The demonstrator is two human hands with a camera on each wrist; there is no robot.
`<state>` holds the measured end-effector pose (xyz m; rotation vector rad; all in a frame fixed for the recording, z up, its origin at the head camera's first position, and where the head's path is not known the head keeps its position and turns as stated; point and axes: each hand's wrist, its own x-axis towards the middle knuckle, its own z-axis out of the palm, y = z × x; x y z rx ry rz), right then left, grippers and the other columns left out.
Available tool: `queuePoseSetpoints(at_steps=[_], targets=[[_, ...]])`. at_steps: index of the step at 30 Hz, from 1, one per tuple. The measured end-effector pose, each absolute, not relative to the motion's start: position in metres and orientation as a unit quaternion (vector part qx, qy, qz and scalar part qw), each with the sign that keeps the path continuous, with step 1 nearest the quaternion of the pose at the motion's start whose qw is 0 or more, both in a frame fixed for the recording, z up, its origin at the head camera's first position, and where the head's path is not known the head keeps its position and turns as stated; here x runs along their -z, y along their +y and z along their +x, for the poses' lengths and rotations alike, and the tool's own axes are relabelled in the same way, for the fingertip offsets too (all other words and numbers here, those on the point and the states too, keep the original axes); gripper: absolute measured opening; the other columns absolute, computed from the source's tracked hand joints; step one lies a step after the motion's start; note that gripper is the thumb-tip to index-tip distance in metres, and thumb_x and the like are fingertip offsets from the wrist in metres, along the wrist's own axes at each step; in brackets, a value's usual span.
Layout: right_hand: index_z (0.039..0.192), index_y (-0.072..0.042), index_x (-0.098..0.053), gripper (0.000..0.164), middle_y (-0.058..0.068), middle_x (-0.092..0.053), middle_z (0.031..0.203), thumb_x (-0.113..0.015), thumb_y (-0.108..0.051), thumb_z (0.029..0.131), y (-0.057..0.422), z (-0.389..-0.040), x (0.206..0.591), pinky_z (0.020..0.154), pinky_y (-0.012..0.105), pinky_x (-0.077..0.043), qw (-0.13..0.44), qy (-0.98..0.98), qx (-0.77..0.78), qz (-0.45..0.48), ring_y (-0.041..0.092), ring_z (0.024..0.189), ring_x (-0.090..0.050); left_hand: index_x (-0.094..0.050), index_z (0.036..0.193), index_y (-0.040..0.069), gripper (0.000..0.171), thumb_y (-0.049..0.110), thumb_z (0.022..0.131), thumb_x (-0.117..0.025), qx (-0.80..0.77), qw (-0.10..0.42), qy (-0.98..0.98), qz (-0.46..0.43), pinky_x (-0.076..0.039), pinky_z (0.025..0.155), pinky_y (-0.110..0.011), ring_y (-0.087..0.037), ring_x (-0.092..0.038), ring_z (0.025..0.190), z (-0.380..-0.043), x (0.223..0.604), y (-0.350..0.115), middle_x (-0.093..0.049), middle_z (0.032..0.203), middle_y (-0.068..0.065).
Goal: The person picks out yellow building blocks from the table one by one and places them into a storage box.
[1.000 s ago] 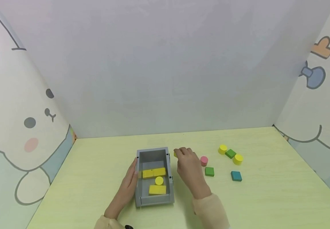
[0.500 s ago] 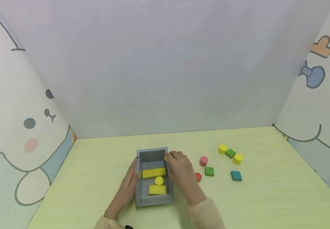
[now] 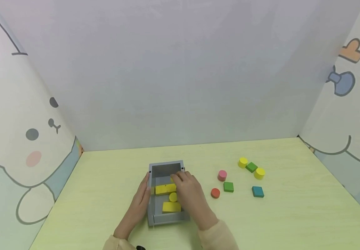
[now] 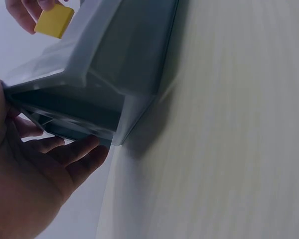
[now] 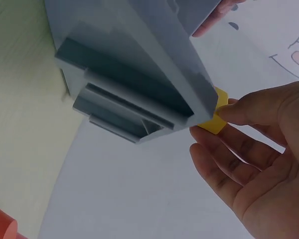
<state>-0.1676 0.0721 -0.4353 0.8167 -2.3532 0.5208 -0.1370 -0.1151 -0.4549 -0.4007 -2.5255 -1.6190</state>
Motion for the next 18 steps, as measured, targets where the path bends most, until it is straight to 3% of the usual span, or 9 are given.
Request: queuePoseSetpoints(at_steps=[18], targets=[[0.090, -0.006, -0.067, 0.027, 0.005, -0.068, 0.085, -0.067, 0.009, 0.068, 0.048, -0.157, 0.449, 0.065, 0.028, -0.057, 0.251, -0.885, -0.188, 0.343, 0.016, 0.075, -0.058, -0.013, 0.144, 0.001, 0.048, 0.010, 0.100, -0.029, 0.533, 0.055, -0.834, -0.131, -0.020, 0.108, -0.061, -0.036, -0.014, 0.136, -0.142, 0.466, -0.118, -0.016, 0.150, -0.024]])
